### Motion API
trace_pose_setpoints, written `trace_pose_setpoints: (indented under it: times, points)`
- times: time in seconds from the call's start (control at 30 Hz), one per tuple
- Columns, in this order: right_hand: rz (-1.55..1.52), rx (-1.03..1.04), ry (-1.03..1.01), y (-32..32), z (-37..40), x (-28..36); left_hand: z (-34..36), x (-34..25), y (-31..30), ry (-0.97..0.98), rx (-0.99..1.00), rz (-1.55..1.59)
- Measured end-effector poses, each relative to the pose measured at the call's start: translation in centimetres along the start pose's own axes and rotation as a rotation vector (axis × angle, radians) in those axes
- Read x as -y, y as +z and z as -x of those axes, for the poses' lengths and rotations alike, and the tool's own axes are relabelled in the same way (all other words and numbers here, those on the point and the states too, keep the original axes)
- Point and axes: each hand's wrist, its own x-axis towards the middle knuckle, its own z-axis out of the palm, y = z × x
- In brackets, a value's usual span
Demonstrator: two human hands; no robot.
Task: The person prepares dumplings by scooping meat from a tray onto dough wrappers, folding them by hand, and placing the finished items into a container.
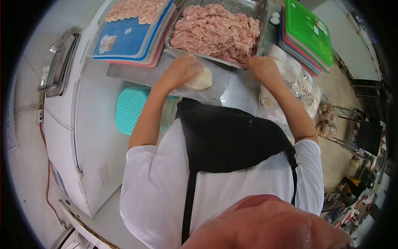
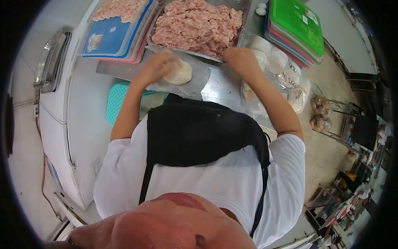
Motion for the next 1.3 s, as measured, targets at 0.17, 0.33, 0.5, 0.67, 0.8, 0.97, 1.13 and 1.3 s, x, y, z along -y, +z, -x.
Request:
trace_pose_setpoints:
  times: [0.17, 0.33, 0.5, 0.67, 0.8, 0.97, 1.13, 1.3]
  points:
    - [-0.060, 0.185, 0.154, -0.6, 1.1, 1.8, 0.7, 1.1, 4.4, -0.014, -0.022, -0.100]
    - [-0.274, 0.231, 0.373, -1.8, 0.6, 0.0, 0.3, 3.7, 3.3, -0.158, -0.045, 0.401]
    - [-0.109, -0.039, 0.221, -3.8, -3.2, 0.9, 0.5, 3.3, 1.6, -0.451, -0.109, 0.809]
    - [0.047, -0.073, 0.094, -2.0, -8.9, 3.0, 0.4, 4.1, 1.2, -0.392, -0.211, 0.862]
    - [0.039, 0.084, 0.105, 1.1, -10.2, 5.9, 0.2, 5.4, 0.4, -0.146, 0.004, 0.549]
    - [-0.028, 0.209, 0.219, 0.5, -10.5, 8.3, -0.6, 8.1, 0.2, -0.072, -0.028, 0.514]
    - [-0.215, 0.254, 0.314, 1.4, -10.5, 8.9, -1.7, 9.2, -0.2, -0.111, 0.050, 0.668]
    - [-0.209, 0.116, 0.344, 1.0, -11.9, 8.0, -1.2, 10.1, -1.3, 0.014, 0.032, 0.597]
